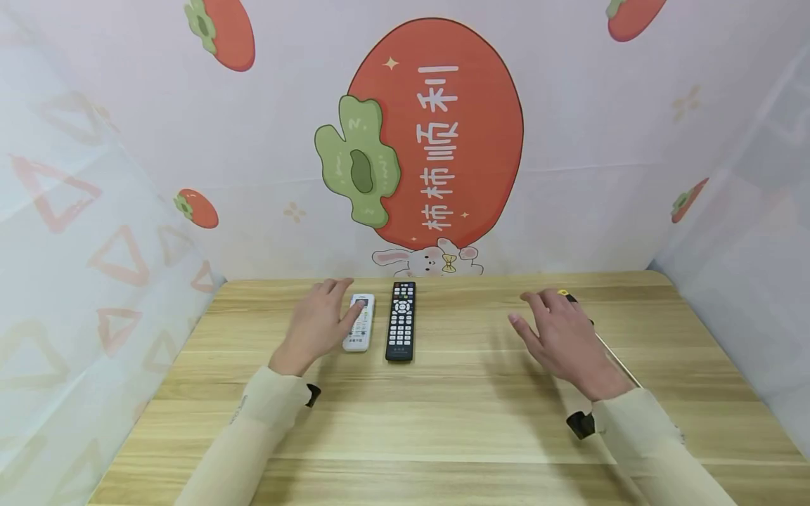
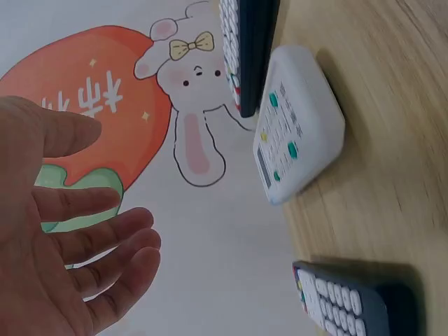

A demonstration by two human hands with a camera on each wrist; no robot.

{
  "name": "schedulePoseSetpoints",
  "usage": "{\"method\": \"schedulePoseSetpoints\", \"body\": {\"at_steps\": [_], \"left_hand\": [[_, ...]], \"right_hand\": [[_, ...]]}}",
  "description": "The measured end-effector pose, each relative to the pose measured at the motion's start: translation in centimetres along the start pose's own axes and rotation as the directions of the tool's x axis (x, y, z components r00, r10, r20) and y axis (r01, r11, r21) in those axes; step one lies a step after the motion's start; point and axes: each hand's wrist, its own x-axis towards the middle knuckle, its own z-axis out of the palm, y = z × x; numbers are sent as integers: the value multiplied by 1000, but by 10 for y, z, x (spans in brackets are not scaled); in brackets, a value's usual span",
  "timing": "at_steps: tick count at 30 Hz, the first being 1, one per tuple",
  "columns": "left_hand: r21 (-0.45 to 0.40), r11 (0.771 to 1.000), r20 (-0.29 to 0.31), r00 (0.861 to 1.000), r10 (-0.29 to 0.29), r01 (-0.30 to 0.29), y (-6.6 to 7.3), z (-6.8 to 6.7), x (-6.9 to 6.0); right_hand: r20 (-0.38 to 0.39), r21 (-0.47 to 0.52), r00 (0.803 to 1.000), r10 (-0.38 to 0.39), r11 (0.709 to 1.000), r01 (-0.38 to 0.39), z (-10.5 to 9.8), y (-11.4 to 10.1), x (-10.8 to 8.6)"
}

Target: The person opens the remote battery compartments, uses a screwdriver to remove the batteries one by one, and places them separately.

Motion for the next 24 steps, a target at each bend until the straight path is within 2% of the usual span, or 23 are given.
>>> {"method": "schedulePoseSetpoints", "body": {"at_steps": [3,7,11,15,21,24], "left_hand": [[-19,1000,27,1000,0,1,7,4,3],[-24,999,64,997,31,-29,17,14,9],[-7,999,146,989,39,-39,28,23,14],[-9,1000,230,973,8,-6,41,31,16],[-46,999,289,957,-14,29,57,41,19],[-56,996,327,944,-41,63,64,46,20]], "right_hand": [[3,-7,1000,-13,1000,13,2,-2,0],[5,-20,1000,-29,999,29,3,-4,0],[40,-20,999,-13,1000,13,3,-5,-1],[64,-12,998,8,1000,-8,5,-6,-4],[45,-6,999,-18,1000,19,7,-6,-6],[30,-14,999,-36,999,36,8,-6,-7]]}}
